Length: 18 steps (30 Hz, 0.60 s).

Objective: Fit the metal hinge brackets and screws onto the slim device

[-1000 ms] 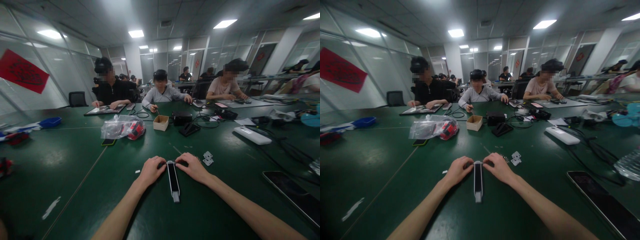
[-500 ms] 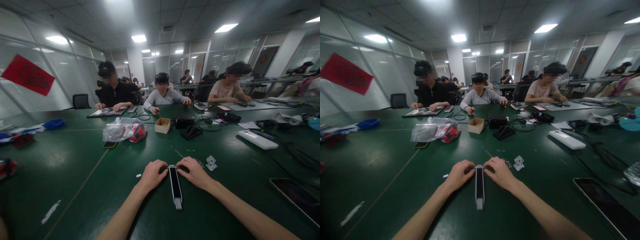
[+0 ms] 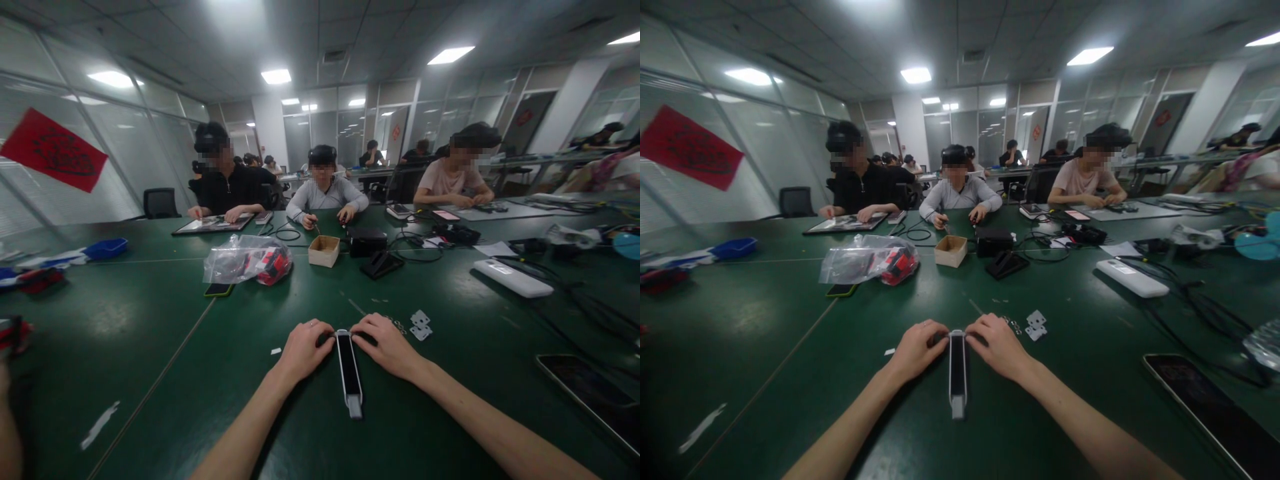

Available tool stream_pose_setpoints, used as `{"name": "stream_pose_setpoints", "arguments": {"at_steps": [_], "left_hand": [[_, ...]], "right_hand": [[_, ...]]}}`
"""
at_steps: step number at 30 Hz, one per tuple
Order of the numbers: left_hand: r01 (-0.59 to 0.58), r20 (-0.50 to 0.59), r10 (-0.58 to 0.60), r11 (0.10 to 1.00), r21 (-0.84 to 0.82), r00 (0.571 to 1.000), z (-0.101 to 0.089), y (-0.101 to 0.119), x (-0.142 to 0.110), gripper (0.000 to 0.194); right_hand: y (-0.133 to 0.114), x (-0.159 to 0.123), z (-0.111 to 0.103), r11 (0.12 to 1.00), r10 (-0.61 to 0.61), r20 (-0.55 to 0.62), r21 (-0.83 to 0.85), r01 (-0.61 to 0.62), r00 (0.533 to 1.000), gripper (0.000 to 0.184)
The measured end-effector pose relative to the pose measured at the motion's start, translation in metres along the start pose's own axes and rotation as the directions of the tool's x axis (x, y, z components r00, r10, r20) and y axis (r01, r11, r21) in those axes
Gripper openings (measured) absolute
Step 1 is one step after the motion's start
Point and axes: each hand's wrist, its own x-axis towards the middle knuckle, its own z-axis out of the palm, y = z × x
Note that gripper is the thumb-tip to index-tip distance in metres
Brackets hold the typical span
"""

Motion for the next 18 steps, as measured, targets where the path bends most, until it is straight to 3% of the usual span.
{"name": "stream_pose_setpoints", "arguments": {"at_steps": [18], "left_hand": [[-0.008,0.009,0.008,1.000,-0.009,1.000,-0.0012,0.0010,0.0005,0.018]], "right_hand": [[-0.0017,-0.0001,-0.0011,1.000,-0.011,-0.035,-0.022,0.010,0.999,0.019]]}}
